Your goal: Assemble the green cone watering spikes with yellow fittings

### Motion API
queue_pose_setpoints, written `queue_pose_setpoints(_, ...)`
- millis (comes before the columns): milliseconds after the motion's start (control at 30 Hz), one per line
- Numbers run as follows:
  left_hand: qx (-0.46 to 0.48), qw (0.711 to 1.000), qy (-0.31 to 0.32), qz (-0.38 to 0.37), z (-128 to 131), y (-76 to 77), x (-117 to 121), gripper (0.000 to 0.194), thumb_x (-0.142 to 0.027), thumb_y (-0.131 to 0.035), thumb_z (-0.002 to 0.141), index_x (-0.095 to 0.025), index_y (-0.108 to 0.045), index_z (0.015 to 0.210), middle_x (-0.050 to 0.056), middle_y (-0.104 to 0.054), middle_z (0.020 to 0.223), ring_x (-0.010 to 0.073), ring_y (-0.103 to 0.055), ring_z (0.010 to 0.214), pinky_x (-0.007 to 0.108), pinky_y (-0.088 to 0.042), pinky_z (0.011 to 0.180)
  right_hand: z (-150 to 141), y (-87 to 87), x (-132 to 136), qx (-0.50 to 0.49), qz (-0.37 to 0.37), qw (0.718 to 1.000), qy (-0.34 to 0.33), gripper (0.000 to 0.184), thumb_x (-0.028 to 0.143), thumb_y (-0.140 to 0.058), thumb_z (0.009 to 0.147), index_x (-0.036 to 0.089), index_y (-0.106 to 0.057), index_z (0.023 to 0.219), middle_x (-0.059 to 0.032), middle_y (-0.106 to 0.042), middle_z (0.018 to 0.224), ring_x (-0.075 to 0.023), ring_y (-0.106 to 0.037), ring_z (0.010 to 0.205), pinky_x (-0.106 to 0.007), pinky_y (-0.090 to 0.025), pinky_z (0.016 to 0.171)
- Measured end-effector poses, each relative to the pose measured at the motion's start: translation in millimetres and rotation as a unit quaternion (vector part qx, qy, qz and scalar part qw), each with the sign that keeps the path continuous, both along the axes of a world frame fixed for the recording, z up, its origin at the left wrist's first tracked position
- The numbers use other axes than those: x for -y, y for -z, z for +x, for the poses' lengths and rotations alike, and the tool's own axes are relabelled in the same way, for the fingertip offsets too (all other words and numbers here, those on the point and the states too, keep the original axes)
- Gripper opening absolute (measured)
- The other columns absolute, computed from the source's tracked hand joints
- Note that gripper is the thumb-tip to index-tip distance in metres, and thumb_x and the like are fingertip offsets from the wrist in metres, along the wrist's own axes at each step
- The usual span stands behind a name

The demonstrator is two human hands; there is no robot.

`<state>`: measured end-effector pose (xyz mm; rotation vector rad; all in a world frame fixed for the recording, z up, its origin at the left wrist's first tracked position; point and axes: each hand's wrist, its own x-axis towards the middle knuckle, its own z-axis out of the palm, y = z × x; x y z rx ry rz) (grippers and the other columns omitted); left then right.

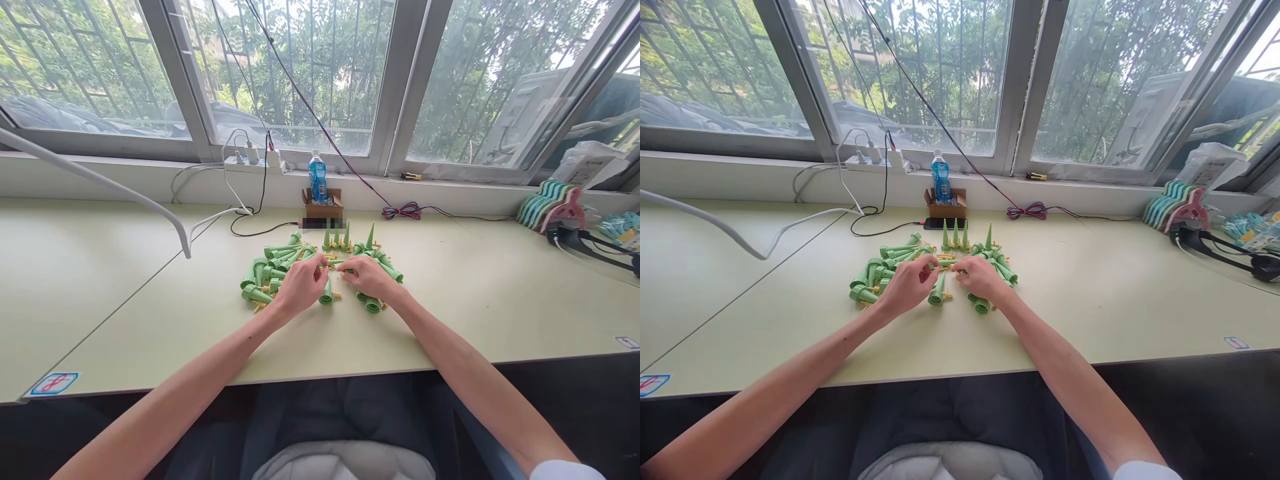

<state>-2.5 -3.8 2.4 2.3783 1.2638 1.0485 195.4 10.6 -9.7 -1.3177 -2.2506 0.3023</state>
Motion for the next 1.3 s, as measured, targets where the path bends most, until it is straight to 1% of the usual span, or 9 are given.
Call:
queue_pose_setpoints(167, 0.0, 1.0, 0.001, -0.002, 0, 0.2, 0, 0.009, -0.026, -0.048, 0.088, -0.021, -0.055, 0.086, -0.005, -0.05, 0.055, 0.012, -0.041, 0.048, 0.026, -0.036, 0.056, 1, 1.9, -1, -0.006, -0.015, 1.0, 0.004, 0.023, 0.015, -0.057, 0.083, 0.021, -0.073, 0.098, -0.0037, -0.069, 0.089, -0.013, -0.053, 0.069, -0.026, -0.042, 0.071)
queue_pose_setpoints(433, 0.0, 1.0, 0.0, -0.009, 0, -0.6, 1, 0.006, -0.025, -0.049, 0.088, -0.021, -0.053, 0.086, -0.006, -0.049, 0.055, 0.0117, -0.042, 0.048, 0.026, -0.036, 0.057, -1, -2.3, 2, -0.008, -0.025, 1.0, 0.007, 0.018, 0.016, -0.057, 0.084, 0.02, -0.071, 0.094, -0.0036, -0.066, 0.086, -0.0133, -0.052, 0.071, -0.026, -0.04, 0.07)
queue_pose_setpoints(633, 0.0, 1.0, 0.003, -0.011, -1, -1.4, 1, 0.007, -0.026, -0.049, 0.088, -0.021, -0.054, 0.087, -0.006, -0.05, 0.055, 0.0119, -0.042, 0.048, 0.026, -0.037, 0.057, -2, -0.8, 2, -0.007, -0.001, 1.0, 0.009, 0.016, 0.014, -0.056, 0.086, 0.019, -0.07, 0.093, -0.0034, -0.062, 0.082, -0.0139, -0.052, 0.074, -0.025, -0.039, 0.069)
queue_pose_setpoints(800, 0.001, 1.0, -0.002, -0.004, -1, -0.8, 1, 0.009, -0.028, -0.05, 0.089, -0.021, -0.055, 0.088, -0.005, -0.051, 0.057, 0.0124, -0.044, 0.049, 0.026, -0.037, 0.057, -1, 2.5, 1, -0.042, 0.04, 0.998, 0.003, 0.014, 0.015, -0.057, 0.087, 0.017, -0.069, 0.093, -0.0047, -0.063, 0.086, -0.0138, -0.054, 0.074, -0.025, -0.04, 0.07)
queue_pose_setpoints(933, -0.002, 1.0, -0.005, 0.003, -2, -0.2, -1, 0.011, -0.03, -0.052, 0.088, -0.02, -0.057, 0.089, -0.003, -0.055, 0.062, 0.0125, -0.045, 0.051, 0.027, -0.038, 0.057, -3, -1.3, 5, -0.083, 0.069, 0.994, 0.0, 0.014, 0.017, -0.054, 0.09, 0.017, -0.068, 0.093, -0.005, -0.063, 0.088, -0.0123, -0.053, 0.069, -0.026, -0.042, 0.07)
queue_pose_setpoints(1033, -0.002, 1.0, 0.015, 0.012, -2, 0.4, -3, 0.014, -0.031, -0.055, 0.087, -0.019, -0.06, 0.092, -0.001, -0.059, 0.07, 0.0123, -0.047, 0.054, 0.027, -0.04, 0.059, -6, -6.3, 10, -0.12, 0.082, 0.989, -0.013, 0.014, 0.02, -0.055, 0.091, 0.018, -0.068, 0.093, -0.0041, -0.063, 0.086, -0.0119, -0.053, 0.067, -0.027, -0.044, 0.07)
queue_pose_setpoints(1100, -0.001, 0.999, 0.032, 0.017, -2, 1.0, -4, 0.015, -0.031, -0.057, 0.086, -0.019, -0.061, 0.092, 0.0, -0.06, 0.074, 0.0116, -0.048, 0.055, 0.027, -0.041, 0.06, -7, -8.7, 12, -0.143, 0.081, 0.986, -0.023, 0.014, 0.022, -0.055, 0.092, 0.019, -0.068, 0.093, -0.0041, -0.063, 0.088, -0.012, -0.054, 0.068, -0.026, -0.045, 0.068)
queue_pose_setpoints(1200, -0.001, 0.999, 0.05, 0.02, -1, 2.2, -4, 0.013, -0.03, -0.057, 0.087, -0.019, -0.063, 0.089, 0.001, -0.061, 0.078, 0.011, -0.048, 0.055, 0.027, -0.042, 0.06, -9, -10.0, 14, -0.165, 0.079, 0.983, -0.033, 0.014, 0.024, -0.055, 0.092, 0.02, -0.068, 0.093, -0.0044, -0.063, 0.091, -0.0124, -0.057, 0.071, -0.026, -0.046, 0.067)
queue_pose_setpoints(1300, 0.001, 0.998, 0.062, 0.017, -1, 2.7, -4, 0.014, -0.028, -0.055, 0.089, -0.018, -0.063, 0.085, 0.002, -0.062, 0.079, 0.0114, -0.049, 0.057, 0.027, -0.043, 0.061, -9, -9.7, 15, -0.174, 0.079, 0.981, -0.04, 0.013, 0.024, -0.055, 0.092, 0.02, -0.068, 0.093, -0.0045, -0.063, 0.09, -0.013, -0.057, 0.074, -0.026, -0.047, 0.067)
